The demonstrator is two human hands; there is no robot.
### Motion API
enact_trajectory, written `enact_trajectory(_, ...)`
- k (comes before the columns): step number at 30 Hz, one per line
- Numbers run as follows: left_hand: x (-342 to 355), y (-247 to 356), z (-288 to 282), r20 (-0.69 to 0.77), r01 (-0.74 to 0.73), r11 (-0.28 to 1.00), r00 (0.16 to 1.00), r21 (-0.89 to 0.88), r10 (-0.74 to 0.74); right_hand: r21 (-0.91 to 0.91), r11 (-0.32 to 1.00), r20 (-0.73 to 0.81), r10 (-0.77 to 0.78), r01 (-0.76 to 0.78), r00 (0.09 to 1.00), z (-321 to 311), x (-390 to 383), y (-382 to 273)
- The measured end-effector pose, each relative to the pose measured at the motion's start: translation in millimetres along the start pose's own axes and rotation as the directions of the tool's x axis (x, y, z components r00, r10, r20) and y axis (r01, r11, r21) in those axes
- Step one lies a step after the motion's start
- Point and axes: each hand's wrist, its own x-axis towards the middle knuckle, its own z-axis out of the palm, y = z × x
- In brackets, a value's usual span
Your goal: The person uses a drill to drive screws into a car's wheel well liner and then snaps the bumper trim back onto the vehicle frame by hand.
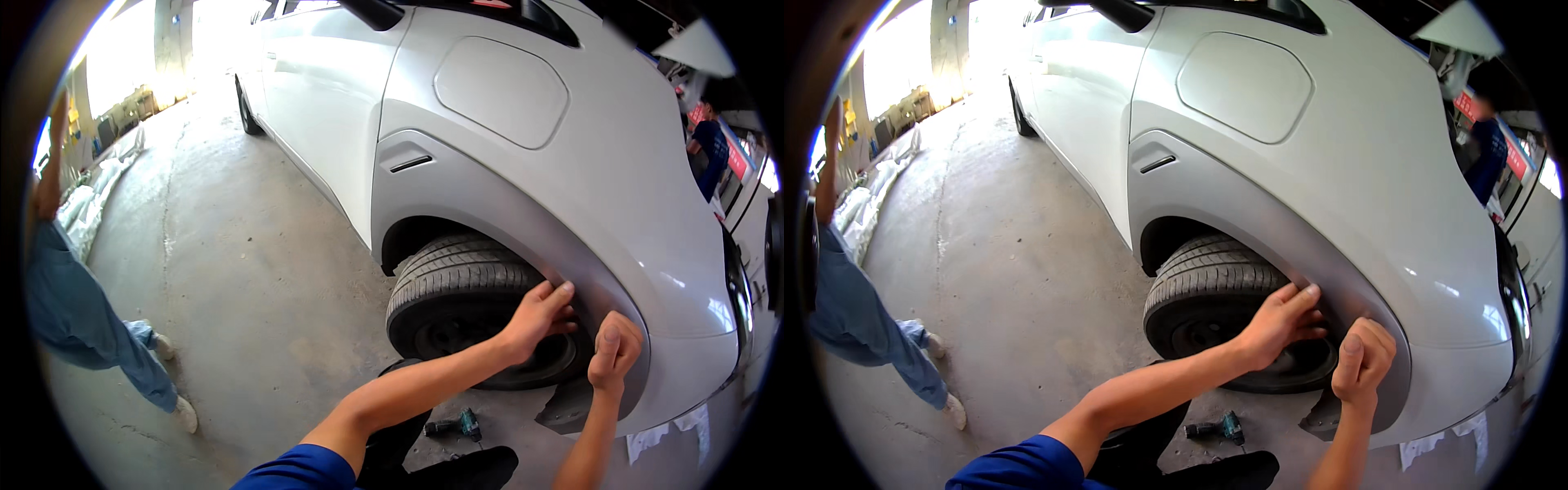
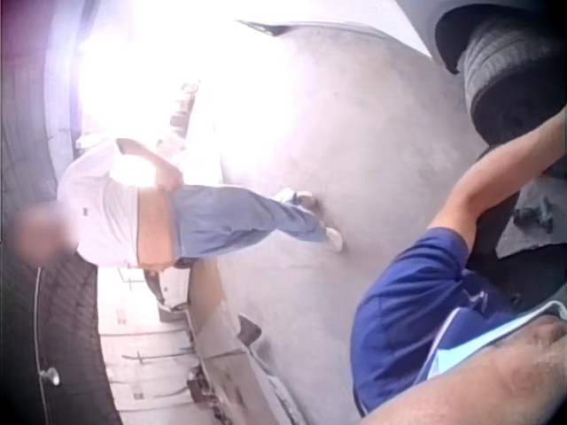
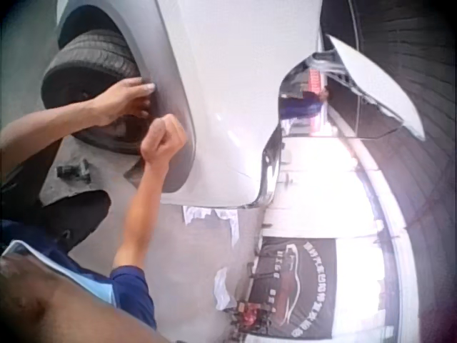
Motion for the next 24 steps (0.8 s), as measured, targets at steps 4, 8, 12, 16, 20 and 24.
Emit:
enact_trajectory(4,-11.4,24.5,-39.3,0.08,-0.111,0.865,0.993,0.49,0.083,0.044,0.999,0.07,-0.006,0.003,0.998,32.2,33.2,-26.6)
enact_trajectory(8,-24.3,115.1,-90.1,0.365,-0.62,0.089,0.565,0.779,0.74,0.079,0.995,0.097,-0.064,0.056,0.993,57.5,66.5,-38.4)
enact_trajectory(12,5.1,250.4,-106.0,0.359,-0.601,-0.342,-0.098,0.723,0.928,-0.028,0.981,0.083,-0.187,0.19,0.979,87.5,82.3,-21.9)
enact_trajectory(16,115.1,292.0,-141.4,0.618,-0.006,-0.618,0.035,0.786,0.785,-0.027,0.98,-0.031,-0.196,0.195,0.98,117.5,78.9,-8.9)
enact_trajectory(20,134.3,282.2,-158.1,0.653,-0.186,-0.646,-0.031,0.74,0.757,-0.101,0.987,-0.151,-0.143,0.128,0.978,126.2,75.5,-3.3)
enact_trajectory(24,113.8,325.9,-142.8,0.547,-0.477,-0.484,-0.008,0.734,0.837,0.048,0.996,-0.195,-0.062,0.073,0.979,148.9,22.4,-11.5)
